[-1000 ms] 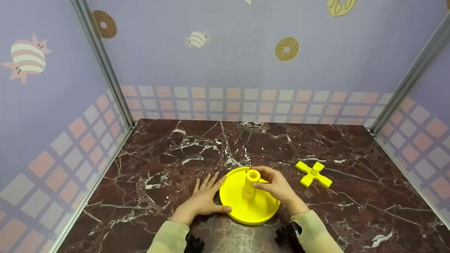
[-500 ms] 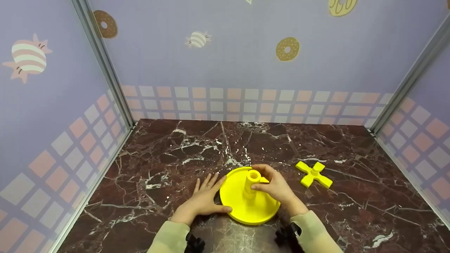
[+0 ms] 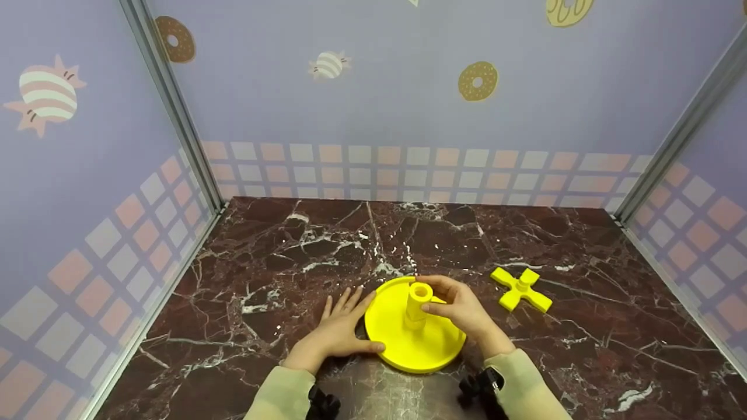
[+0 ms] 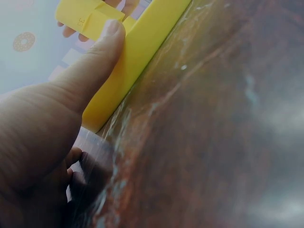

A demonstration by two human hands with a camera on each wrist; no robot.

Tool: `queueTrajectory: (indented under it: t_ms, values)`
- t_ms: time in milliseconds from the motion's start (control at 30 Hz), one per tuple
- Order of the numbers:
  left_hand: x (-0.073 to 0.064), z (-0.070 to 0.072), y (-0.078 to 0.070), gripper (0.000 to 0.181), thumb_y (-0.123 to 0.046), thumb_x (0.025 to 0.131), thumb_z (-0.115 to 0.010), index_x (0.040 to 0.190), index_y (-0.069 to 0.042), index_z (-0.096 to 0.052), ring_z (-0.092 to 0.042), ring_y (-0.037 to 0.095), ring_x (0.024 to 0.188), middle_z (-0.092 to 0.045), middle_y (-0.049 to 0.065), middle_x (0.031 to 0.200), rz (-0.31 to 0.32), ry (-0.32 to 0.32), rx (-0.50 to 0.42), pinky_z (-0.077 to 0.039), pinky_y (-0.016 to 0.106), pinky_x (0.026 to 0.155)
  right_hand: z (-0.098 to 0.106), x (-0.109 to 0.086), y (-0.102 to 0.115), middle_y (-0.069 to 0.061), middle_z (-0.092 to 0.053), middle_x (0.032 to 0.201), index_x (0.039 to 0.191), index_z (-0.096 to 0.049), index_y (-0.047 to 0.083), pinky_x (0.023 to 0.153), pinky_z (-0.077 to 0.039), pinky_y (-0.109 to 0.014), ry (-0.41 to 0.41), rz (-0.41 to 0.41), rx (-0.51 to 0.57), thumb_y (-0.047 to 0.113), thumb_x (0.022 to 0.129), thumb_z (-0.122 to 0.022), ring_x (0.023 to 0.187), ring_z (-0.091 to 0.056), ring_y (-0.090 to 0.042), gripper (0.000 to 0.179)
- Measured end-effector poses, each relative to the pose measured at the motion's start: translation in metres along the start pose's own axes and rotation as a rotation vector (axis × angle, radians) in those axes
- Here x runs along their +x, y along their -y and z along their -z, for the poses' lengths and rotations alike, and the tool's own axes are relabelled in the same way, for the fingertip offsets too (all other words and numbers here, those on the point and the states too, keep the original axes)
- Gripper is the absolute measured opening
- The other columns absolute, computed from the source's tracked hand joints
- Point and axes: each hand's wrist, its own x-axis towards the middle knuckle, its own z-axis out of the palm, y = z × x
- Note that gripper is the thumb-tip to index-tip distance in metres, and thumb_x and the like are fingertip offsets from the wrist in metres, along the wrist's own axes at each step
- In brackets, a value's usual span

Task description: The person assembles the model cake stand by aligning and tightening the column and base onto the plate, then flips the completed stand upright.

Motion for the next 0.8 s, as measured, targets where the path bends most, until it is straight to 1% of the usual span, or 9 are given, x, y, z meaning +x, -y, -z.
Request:
queueTrajectory:
  t_ms: [133, 267, 333, 400, 500, 600, 700, 800]
  values:
    - [0.0, 0.0, 0.0, 0.116, -0.07, 0.079, -0.076, 0.167, -0.021, -0.018, -0.003, 0.043, 0.161, -0.011, 0.018, 0.173, -0.004, -0.003, 0.001, 0.006, 0.068, 0.127, -0.003, 0.001, 0.0, -0.026, -0.064, 0.135, 0.136, -0.058, -0.007, 0.105, -0.053, -0.03, -0.061, -0.007, -0.035, 0.005, 0.086, -0.081, 0.113, -0.068, -0.009, 0.056]
    - [0.0, 0.0, 0.0, 0.116, -0.071, 0.079, -0.075, 0.167, -0.021, -0.018, -0.004, 0.044, 0.161, -0.011, 0.019, 0.173, -0.005, -0.003, 0.008, 0.006, 0.068, 0.127, -0.006, 0.002, -0.001, -0.022, -0.068, 0.127, 0.128, -0.06, -0.004, 0.105, -0.053, -0.035, -0.127, -0.01, -0.105, 0.006, 0.083, -0.084, 0.113, -0.067, -0.017, 0.052]
    - [0.0, 0.0, 0.0, 0.116, -0.071, 0.079, -0.075, 0.167, -0.021, -0.018, -0.003, 0.044, 0.161, -0.011, 0.019, 0.173, -0.005, -0.003, 0.011, 0.006, 0.068, 0.127, -0.007, 0.002, -0.002, -0.02, -0.068, 0.126, 0.127, -0.06, -0.002, 0.105, -0.053, -0.036, -0.145, -0.009, -0.136, 0.007, 0.082, -0.086, 0.115, -0.066, -0.022, 0.052]
    - [0.0, 0.0, 0.0, 0.116, -0.071, 0.079, -0.075, 0.167, -0.021, -0.018, -0.004, 0.043, 0.161, -0.011, 0.019, 0.173, -0.005, -0.005, 0.015, 0.006, 0.068, 0.127, -0.008, 0.002, -0.002, -0.02, -0.068, 0.127, 0.128, -0.059, -0.002, 0.107, -0.052, -0.039, -0.147, -0.001, -0.151, 0.008, 0.081, -0.086, 0.118, -0.065, -0.026, 0.055]
    - [0.001, 0.0, 0.001, 0.117, -0.072, 0.078, -0.075, 0.167, -0.021, -0.018, -0.004, 0.043, 0.161, -0.011, 0.019, 0.173, -0.005, -0.006, 0.018, 0.006, 0.068, 0.127, -0.005, 0.002, -0.002, -0.024, -0.064, 0.134, 0.136, -0.056, -0.005, 0.11, -0.05, -0.039, -0.113, 0.012, -0.143, 0.008, 0.082, -0.086, 0.123, -0.063, -0.026, 0.064]
    - [0.001, -0.001, 0.001, 0.117, -0.073, 0.077, -0.074, 0.167, -0.022, -0.018, -0.004, 0.043, 0.161, -0.011, 0.018, 0.173, -0.003, -0.007, 0.02, 0.005, 0.068, 0.127, -0.001, 0.001, -0.001, -0.026, -0.058, 0.145, 0.146, -0.05, -0.005, 0.113, -0.048, -0.032, -0.046, 0.008, -0.085, 0.009, 0.086, -0.082, 0.128, -0.061, -0.017, 0.069]
    - [0.001, -0.001, 0.001, 0.118, -0.074, 0.077, -0.074, 0.167, -0.021, -0.019, -0.004, 0.043, 0.161, -0.011, 0.018, 0.173, -0.005, -0.006, 0.023, 0.005, 0.069, 0.127, 0.002, -0.001, 0.0, -0.027, -0.052, 0.151, 0.15, -0.046, -0.005, 0.113, -0.047, -0.024, 0.021, -0.006, -0.008, 0.01, 0.091, -0.077, 0.13, -0.06, -0.007, 0.068]
    - [0.0, 0.0, 0.0, 0.118, -0.074, 0.077, -0.074, 0.167, -0.021, -0.018, -0.004, 0.043, 0.161, -0.011, 0.018, 0.174, -0.006, -0.001, 0.019, 0.006, 0.069, 0.127, 0.004, -0.001, 0.001, -0.027, -0.053, 0.15, 0.15, -0.046, -0.007, 0.109, -0.05, -0.021, 0.057, -0.017, 0.022, 0.01, 0.094, -0.073, 0.126, -0.062, -0.003, 0.065]
